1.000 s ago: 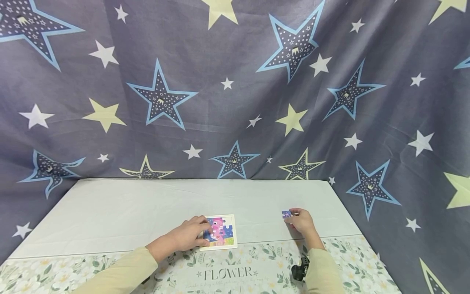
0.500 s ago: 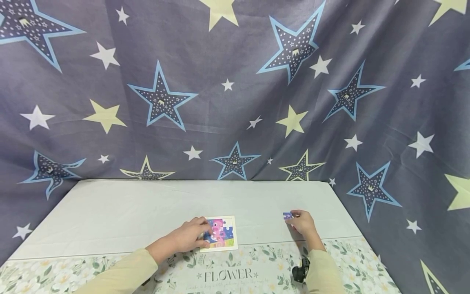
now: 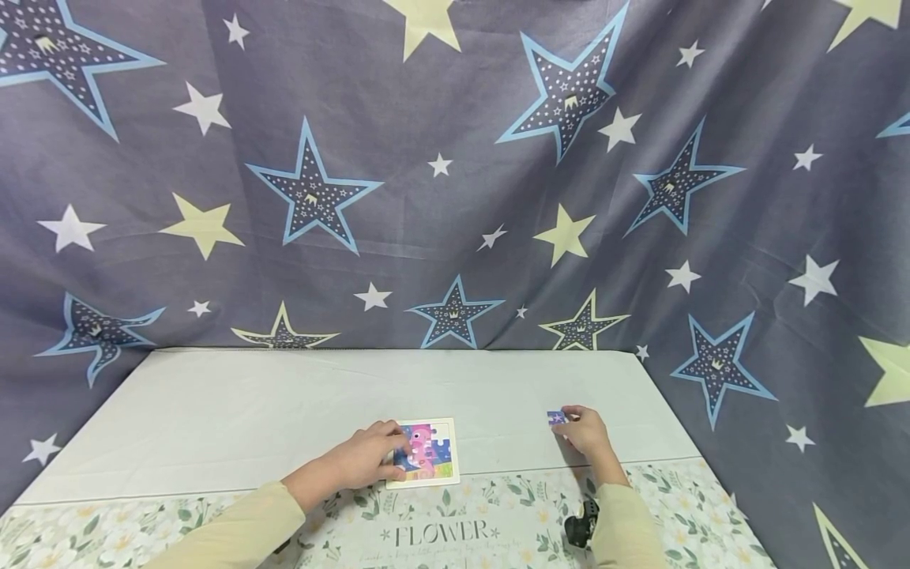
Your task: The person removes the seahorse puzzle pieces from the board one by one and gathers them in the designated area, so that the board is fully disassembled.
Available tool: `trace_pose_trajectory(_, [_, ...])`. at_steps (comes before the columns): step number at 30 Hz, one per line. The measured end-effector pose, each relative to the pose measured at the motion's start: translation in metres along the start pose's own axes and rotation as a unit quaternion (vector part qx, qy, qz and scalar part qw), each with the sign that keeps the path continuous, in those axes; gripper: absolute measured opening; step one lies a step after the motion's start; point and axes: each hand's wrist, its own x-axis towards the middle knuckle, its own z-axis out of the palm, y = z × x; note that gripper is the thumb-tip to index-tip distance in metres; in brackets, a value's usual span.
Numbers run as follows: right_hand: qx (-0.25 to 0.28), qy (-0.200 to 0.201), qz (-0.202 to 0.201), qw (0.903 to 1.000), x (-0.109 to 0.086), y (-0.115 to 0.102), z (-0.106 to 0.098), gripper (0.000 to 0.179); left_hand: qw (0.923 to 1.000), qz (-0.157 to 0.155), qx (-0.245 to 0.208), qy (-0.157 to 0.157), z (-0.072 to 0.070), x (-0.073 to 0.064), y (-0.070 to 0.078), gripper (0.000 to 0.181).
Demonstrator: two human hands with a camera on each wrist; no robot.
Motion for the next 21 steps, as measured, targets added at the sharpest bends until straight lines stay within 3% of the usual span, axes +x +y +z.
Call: trace_pose_trajectory(21, [-0.001,-0.002,0.004,1.0,0.0013,0.0013,0.0013,0.051,1.0,0.003,-0.001,0.002,-0.0003,-0.0001,0.0001,0.038])
